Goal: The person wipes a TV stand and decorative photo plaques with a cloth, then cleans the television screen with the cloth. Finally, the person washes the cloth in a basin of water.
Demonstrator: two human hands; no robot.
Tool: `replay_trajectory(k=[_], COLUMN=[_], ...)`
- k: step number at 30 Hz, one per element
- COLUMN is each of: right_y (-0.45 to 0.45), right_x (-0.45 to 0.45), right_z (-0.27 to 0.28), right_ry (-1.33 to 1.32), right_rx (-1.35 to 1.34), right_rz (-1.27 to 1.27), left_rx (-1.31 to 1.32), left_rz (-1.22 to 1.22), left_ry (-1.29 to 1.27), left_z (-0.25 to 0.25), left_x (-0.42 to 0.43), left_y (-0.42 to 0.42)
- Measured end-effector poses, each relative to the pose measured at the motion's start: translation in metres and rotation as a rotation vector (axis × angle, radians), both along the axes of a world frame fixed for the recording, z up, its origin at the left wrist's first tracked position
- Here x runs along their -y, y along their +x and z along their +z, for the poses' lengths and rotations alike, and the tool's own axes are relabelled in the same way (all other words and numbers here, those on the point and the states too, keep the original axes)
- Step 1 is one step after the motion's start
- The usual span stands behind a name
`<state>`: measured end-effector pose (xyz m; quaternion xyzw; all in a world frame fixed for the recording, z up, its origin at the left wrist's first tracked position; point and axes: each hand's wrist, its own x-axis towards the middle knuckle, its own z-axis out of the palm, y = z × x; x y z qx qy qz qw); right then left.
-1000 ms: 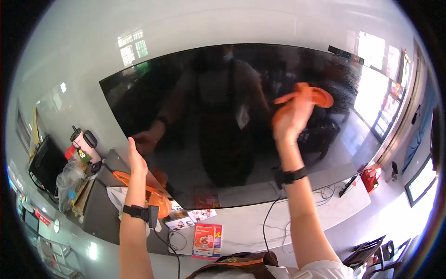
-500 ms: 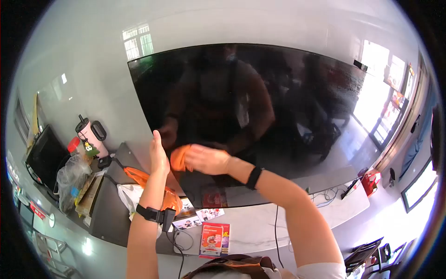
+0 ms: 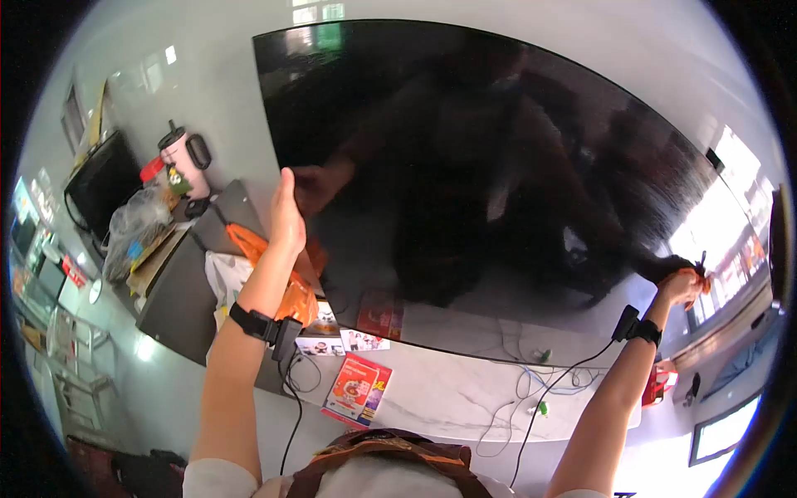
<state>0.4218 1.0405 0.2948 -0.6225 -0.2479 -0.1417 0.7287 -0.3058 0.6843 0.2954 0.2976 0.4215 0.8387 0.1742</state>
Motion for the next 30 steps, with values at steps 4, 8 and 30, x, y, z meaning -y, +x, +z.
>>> replay_trajectory(k=[4, 8, 30], right_y=[-0.111, -0.240, -0.349], right_x=[0.065, 0.117, 0.189], right_z=[0.076, 0.165, -0.165], right_ry=[0.325, 0.564, 0.269], right_rx=[0.220, 0.852, 1.702], right_rz=[0.103, 0.252, 0.733], left_rx=[0.018, 0.028, 0.070], left_rz=[0.030, 0.025, 0.063], left_ry=[-0.017, -0.045, -0.003], left_z=[0.000, -0.002, 0.000], left_x=[-0.002, 0.000, -0.004], left_y=[-0.003, -0.008, 0.000])
